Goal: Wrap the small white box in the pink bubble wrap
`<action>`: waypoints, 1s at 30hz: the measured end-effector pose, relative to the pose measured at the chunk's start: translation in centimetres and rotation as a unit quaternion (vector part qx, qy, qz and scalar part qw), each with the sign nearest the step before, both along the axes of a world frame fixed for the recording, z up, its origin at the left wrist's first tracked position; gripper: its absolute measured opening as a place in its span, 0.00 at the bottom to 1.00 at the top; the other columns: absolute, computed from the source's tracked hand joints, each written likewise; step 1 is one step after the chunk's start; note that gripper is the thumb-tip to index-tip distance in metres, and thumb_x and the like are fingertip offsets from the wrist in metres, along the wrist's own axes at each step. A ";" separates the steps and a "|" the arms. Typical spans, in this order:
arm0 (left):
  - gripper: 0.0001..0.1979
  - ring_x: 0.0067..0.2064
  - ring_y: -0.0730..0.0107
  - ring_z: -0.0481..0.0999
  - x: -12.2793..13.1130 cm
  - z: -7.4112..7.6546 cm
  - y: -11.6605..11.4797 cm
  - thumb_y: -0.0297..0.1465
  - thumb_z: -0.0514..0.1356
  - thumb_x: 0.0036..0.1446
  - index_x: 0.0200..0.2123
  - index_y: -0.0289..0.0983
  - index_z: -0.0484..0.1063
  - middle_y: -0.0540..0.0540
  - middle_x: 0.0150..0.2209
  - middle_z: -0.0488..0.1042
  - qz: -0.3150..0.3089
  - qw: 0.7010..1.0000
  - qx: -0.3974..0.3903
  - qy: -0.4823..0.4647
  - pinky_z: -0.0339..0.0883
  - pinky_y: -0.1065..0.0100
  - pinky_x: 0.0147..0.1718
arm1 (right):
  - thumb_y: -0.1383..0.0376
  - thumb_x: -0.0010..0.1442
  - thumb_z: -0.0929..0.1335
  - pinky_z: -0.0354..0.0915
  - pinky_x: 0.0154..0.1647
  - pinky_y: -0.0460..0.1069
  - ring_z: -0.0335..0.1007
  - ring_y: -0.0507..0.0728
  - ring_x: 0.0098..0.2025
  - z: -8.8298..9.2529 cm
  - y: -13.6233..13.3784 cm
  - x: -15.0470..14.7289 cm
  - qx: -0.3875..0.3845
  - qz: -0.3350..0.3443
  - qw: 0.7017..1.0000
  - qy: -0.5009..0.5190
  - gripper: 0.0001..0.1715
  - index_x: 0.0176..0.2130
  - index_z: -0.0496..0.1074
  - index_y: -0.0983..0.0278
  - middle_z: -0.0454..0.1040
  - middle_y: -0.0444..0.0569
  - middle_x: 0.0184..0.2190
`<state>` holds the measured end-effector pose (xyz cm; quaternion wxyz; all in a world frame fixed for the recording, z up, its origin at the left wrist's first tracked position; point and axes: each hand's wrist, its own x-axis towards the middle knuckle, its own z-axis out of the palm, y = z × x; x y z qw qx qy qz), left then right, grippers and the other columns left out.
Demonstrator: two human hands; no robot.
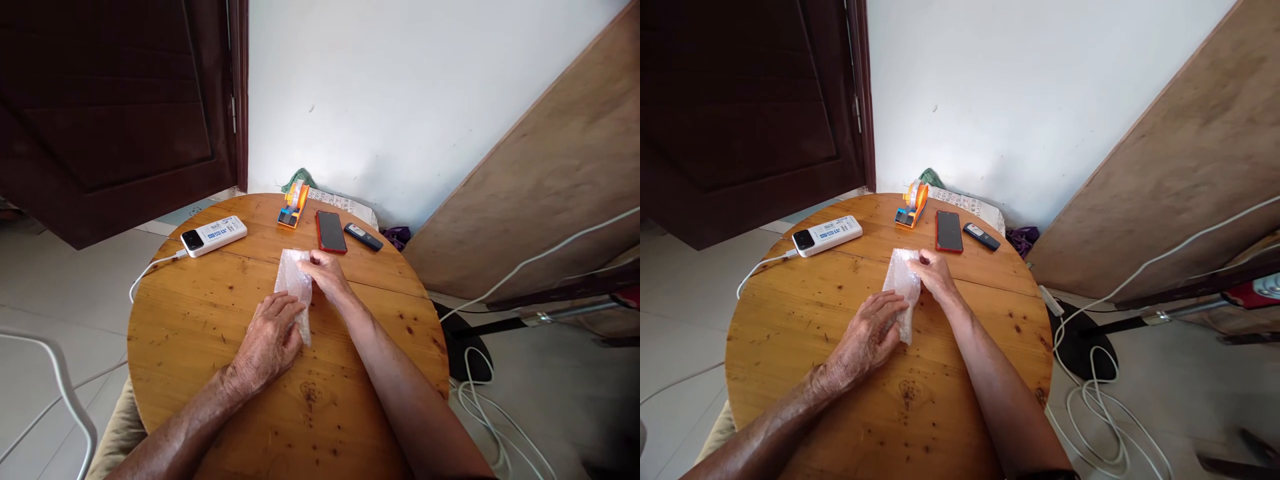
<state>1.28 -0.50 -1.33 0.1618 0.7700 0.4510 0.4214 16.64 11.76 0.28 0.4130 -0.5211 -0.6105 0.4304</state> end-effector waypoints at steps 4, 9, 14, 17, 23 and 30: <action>0.21 0.58 0.54 0.71 -0.1 0.1 0.3 0.20 0.56 0.52 0.49 0.35 0.73 0.39 0.50 0.77 0.001 1.000 0.013 -0.011 0.67 0.51 0.58 | 0.56 0.47 0.70 0.52 0.29 0.46 0.55 0.50 0.27 1.0 -0.5 -0.4 0.032 -0.001 0.998 0.053 0.14 0.23 0.67 0.63 0.62 0.39 0.22; 0.19 0.57 0.55 0.71 -0.1 -0.1 0.8 0.20 0.55 0.53 0.48 0.35 0.74 0.39 0.49 0.77 0.011 0.999 0.028 -0.011 0.68 0.52 0.58 | 0.55 0.46 0.71 0.54 0.29 0.46 0.57 0.50 0.27 1.6 -0.7 -0.6 0.018 0.001 0.997 0.079 0.15 0.25 0.67 0.63 0.65 0.40 0.23; 0.17 0.57 0.54 0.70 -0.1 -0.1 0.7 0.22 0.56 0.55 0.47 0.37 0.75 0.40 0.50 0.76 0.035 0.999 0.017 0.019 0.67 0.51 0.57 | 0.55 0.45 0.71 0.55 0.28 0.46 0.58 0.51 0.27 2.9 -1.3 -0.6 -0.008 0.036 0.996 0.080 0.15 0.28 0.67 0.62 0.66 0.40 0.24; 0.14 0.52 0.52 0.70 -0.2 0.3 0.5 0.24 0.58 0.54 0.44 0.38 0.76 0.40 0.51 0.73 0.085 0.995 0.012 0.044 0.68 0.50 0.53 | 0.57 0.47 0.70 0.56 0.29 0.46 0.59 0.51 0.28 4.6 -2.7 -0.5 -0.002 0.078 0.996 0.047 0.13 0.28 0.66 0.62 0.66 0.40 0.25; 0.10 0.46 0.54 0.69 -0.2 0.7 -0.2 0.28 0.62 0.54 0.41 0.39 0.72 0.41 0.45 0.71 0.151 0.987 -0.010 0.058 0.69 0.51 0.47 | 0.60 0.56 0.67 0.54 0.28 0.45 0.57 0.51 0.28 6.5 -7.0 -0.2 0.064 0.116 0.989 -0.073 0.07 0.31 0.67 0.62 0.64 0.40 0.25; 0.30 0.57 0.49 0.68 -0.4 0.1 -0.3 0.29 0.65 0.50 0.57 0.38 0.62 0.36 0.55 0.65 0.171 0.984 -0.028 -0.047 0.67 0.48 0.54 | 0.65 0.60 0.65 0.64 0.36 0.48 0.69 0.55 0.34 4.8 -11.2 0.0 0.129 0.076 0.982 -0.119 0.04 0.33 0.68 0.60 0.73 0.45 0.30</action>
